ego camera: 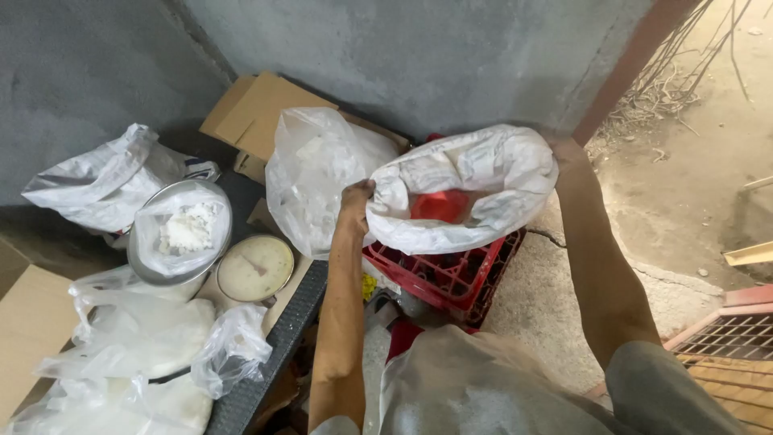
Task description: Transferring white powdery material from a large sack into smaller plastic bags using a scoop and a weighing scale.
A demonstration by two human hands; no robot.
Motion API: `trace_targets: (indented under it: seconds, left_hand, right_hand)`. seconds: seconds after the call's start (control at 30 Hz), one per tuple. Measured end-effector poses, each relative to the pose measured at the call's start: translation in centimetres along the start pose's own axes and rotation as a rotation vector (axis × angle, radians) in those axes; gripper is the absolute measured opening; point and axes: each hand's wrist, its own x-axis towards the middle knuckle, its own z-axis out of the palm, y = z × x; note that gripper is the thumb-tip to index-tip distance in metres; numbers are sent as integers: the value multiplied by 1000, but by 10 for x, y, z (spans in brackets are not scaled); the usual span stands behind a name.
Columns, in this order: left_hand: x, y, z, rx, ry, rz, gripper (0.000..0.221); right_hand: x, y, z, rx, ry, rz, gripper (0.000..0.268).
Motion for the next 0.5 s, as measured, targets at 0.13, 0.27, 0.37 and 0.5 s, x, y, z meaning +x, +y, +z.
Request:
trace_targets:
  seconds: [0.13, 0.27, 0.37, 0.5]
  left_hand:
    - [-19, -2, -12, 75, -15, -34, 47]
    - [-23, -23, -37, 77, -54, -132, 48]
    - [-12, -50, -61, -27, -104, -181, 46]
    - [1, -96, -88, -274, -197, -213, 39]
  right_hand:
    - [14, -8, 6, -21, 12, 9, 34]
    - [24, -7, 7, -47, 36, 32, 34]
    - [24, 0, 2, -67, 64, 56, 34]
    - [17, 3, 9, -96, 84, 73, 35]
